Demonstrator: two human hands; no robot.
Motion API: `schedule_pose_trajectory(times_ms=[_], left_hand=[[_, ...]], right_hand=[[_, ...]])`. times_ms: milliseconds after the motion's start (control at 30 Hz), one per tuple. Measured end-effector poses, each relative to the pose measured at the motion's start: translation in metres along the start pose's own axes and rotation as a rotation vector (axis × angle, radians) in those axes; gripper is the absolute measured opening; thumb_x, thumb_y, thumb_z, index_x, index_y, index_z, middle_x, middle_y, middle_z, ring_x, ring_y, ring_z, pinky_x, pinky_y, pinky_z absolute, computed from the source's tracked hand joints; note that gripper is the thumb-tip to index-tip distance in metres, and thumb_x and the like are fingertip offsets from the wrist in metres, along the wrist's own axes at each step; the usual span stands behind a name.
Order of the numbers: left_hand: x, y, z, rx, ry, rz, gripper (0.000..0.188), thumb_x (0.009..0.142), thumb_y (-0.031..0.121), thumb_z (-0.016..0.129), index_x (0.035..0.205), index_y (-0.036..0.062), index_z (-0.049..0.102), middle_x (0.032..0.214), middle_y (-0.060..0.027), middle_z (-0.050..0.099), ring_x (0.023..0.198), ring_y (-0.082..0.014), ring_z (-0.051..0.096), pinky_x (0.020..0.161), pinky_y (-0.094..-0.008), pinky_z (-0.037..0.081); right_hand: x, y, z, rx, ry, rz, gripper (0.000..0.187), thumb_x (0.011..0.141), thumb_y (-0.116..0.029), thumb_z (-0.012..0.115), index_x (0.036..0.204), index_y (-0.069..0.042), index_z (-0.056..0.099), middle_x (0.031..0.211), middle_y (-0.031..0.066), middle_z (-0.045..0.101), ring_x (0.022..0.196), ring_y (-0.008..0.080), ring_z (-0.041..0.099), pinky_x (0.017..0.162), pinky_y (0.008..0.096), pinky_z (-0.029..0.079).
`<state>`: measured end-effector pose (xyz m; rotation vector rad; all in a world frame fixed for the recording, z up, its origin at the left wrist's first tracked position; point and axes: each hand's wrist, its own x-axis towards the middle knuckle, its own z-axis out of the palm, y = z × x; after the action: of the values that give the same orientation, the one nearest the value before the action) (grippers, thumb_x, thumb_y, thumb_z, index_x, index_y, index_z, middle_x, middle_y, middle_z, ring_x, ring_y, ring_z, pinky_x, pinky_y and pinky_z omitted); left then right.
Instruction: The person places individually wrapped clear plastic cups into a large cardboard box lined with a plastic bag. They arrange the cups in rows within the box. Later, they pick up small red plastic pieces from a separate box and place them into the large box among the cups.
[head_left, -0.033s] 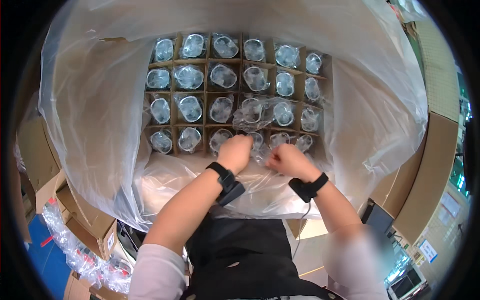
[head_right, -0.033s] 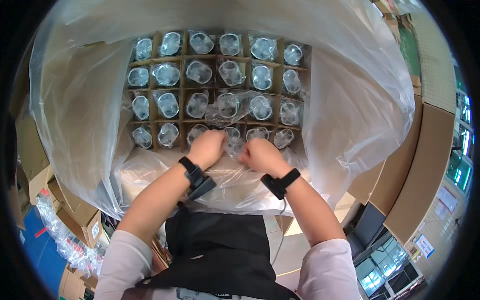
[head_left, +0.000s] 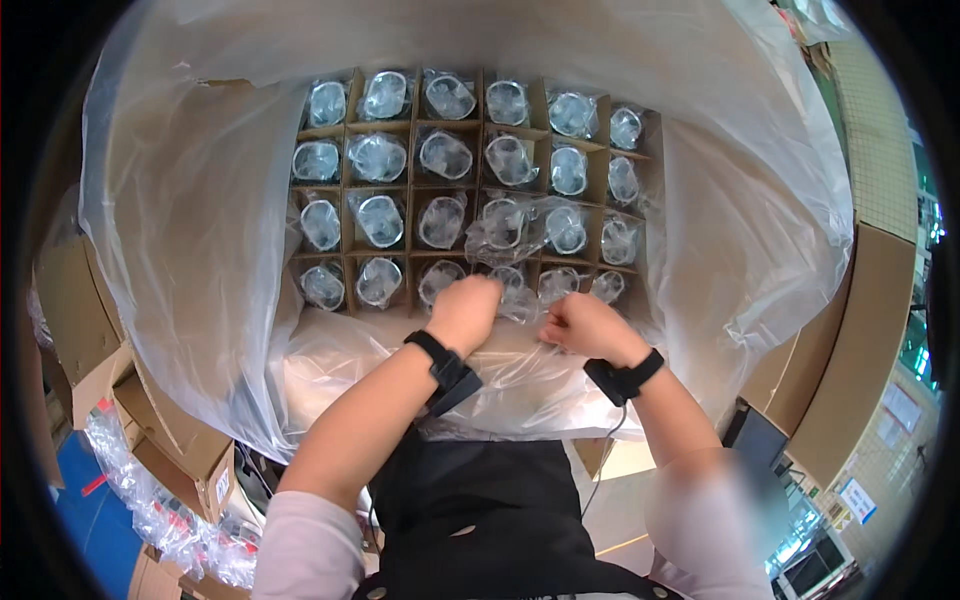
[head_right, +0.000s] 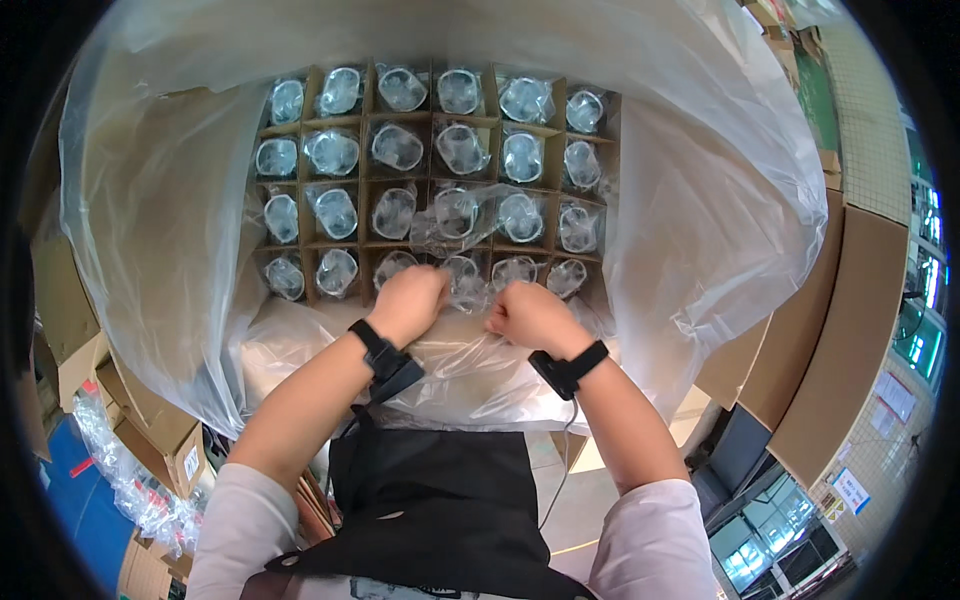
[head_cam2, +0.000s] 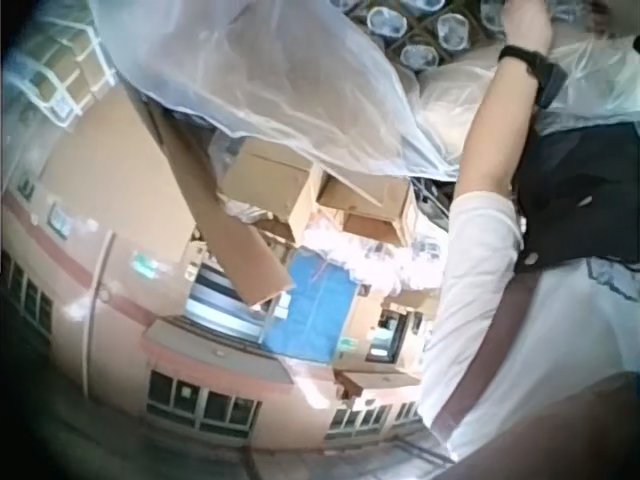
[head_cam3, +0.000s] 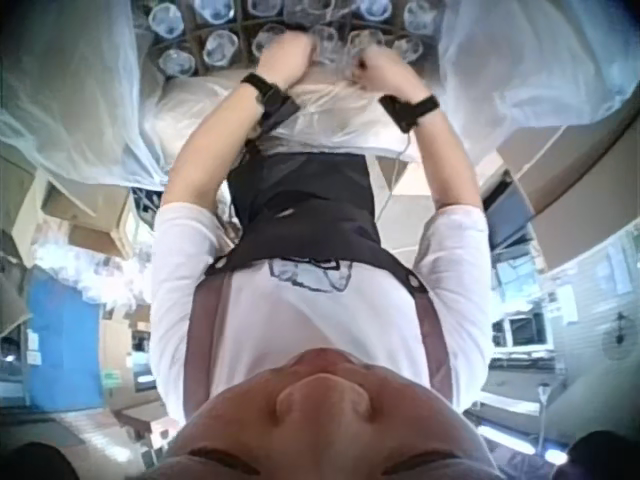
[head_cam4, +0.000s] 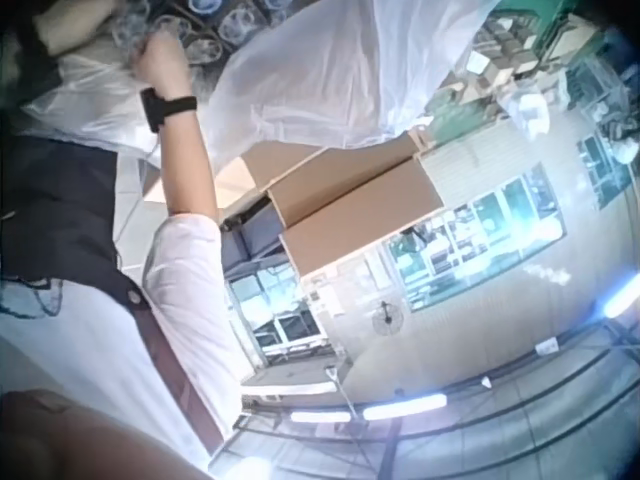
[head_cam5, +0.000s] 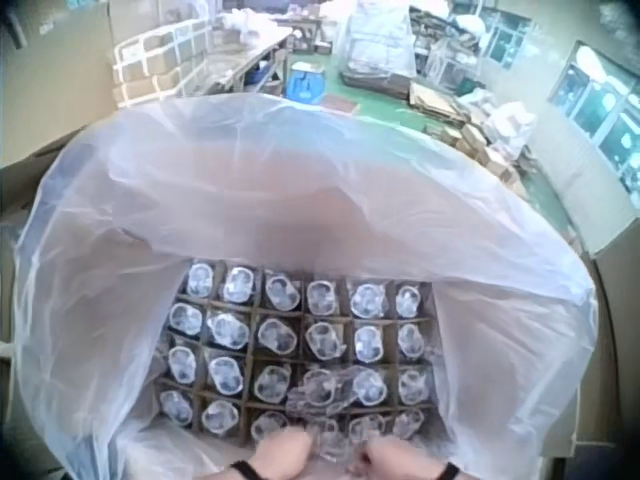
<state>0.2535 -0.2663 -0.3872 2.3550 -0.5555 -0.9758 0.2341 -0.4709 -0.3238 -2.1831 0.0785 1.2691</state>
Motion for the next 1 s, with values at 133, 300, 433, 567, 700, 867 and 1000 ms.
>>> schedule_pose_trajectory(times_ms=[133, 300, 433, 567, 700, 867, 1000], left_hand=[[-0.020, -0.016, -0.012, -0.072, -0.098, 0.153, 0.011, 0.077, 0.015, 0.063, 0.080, 0.0049, 0.066, 0.086, -0.0148, 0.065, 0.085, -0.0360, 0.063, 0.073, -0.0452, 0.051], [-0.002, -0.010, -0.037, -0.203, -0.384, -0.108, 0.039, 0.077, 0.039, 0.069, 0.089, 0.0022, 0.067, 0.088, -0.0190, 0.068, 0.082, -0.0343, 0.066, 0.075, -0.0418, 0.051], [-0.013, -0.001, -0.014, -0.197, 0.271, -0.016, 0.042, 0.077, 0.042, 0.073, 0.090, 0.0020, 0.064, 0.078, -0.0148, 0.067, 0.076, -0.0312, 0.066, 0.071, -0.0402, 0.051], [-0.006, -0.012, -0.022, -0.296, -0.016, -0.182, 0.019, 0.083, 0.021, 0.065, 0.094, 0.0066, 0.060, 0.085, -0.0162, 0.067, 0.082, -0.0374, 0.064, 0.072, -0.0445, 0.051], [-0.022, 0.013, -0.032, -0.161, 0.259, 0.031, 0.019, 0.079, 0.007, 0.057, 0.098, 0.0060, 0.060, 0.078, -0.0152, 0.065, 0.078, -0.0360, 0.064, 0.068, -0.0442, 0.051], [-0.024, 0.033, -0.016, 0.104, 0.054, 0.133, 0.018, 0.079, 0.011, 0.058, 0.095, 0.0060, 0.064, 0.101, -0.0132, 0.064, 0.086, -0.0337, 0.064, 0.073, -0.0446, 0.053], [-0.023, 0.017, -0.009, 0.205, 0.091, 0.366, 0.017, 0.078, 0.014, 0.060, 0.092, 0.0057, 0.066, 0.098, -0.0103, 0.063, 0.085, -0.0320, 0.065, 0.070, -0.0425, 0.053]], right_hand=[[0.016, -0.006, -0.002, -0.040, 0.357, -0.230, 0.020, 0.073, -0.021, 0.076, 0.075, -0.002, 0.069, 0.080, 0.0171, 0.069, 0.078, 0.0365, 0.067, 0.069, 0.0434, 0.053], [0.058, -0.016, 0.023, -0.387, 0.053, -0.218, 0.018, 0.075, -0.015, 0.071, 0.082, 0.001, 0.067, 0.081, 0.0189, 0.068, 0.081, 0.0367, 0.067, 0.070, 0.0423, 0.053], [0.038, -0.034, -0.002, 0.269, -0.040, 0.048, 0.017, 0.081, -0.010, 0.060, 0.082, 0.005, 0.068, 0.076, 0.0242, 0.067, 0.080, 0.0363, 0.068, 0.069, 0.0441, 0.054], [0.017, -0.008, -0.008, -0.134, 0.192, 0.006, 0.025, 0.082, -0.018, 0.059, 0.084, 0.004, 0.069, 0.076, 0.0237, 0.067, 0.080, 0.0368, 0.068, 0.071, 0.0452, 0.055], [0.013, -0.003, 0.001, -0.327, 0.157, 0.060, 0.025, 0.080, -0.023, 0.063, 0.084, 0.000, 0.071, 0.087, 0.0225, 0.069, 0.084, 0.0358, 0.069, 0.075, 0.0436, 0.055], [0.045, -0.015, 0.017, -0.432, 0.428, -0.201, 0.020, 0.078, -0.020, 0.063, 0.084, -0.003, 0.071, 0.087, 0.0223, 0.069, 0.085, 0.0353, 0.069, 0.075, 0.0428, 0.056], [0.039, -0.006, -0.009, -0.176, 0.274, 0.040, 0.024, 0.079, -0.021, 0.058, 0.081, 0.000, 0.071, 0.087, 0.0236, 0.069, 0.084, 0.0392, 0.068, 0.074, 0.0455, 0.055]])
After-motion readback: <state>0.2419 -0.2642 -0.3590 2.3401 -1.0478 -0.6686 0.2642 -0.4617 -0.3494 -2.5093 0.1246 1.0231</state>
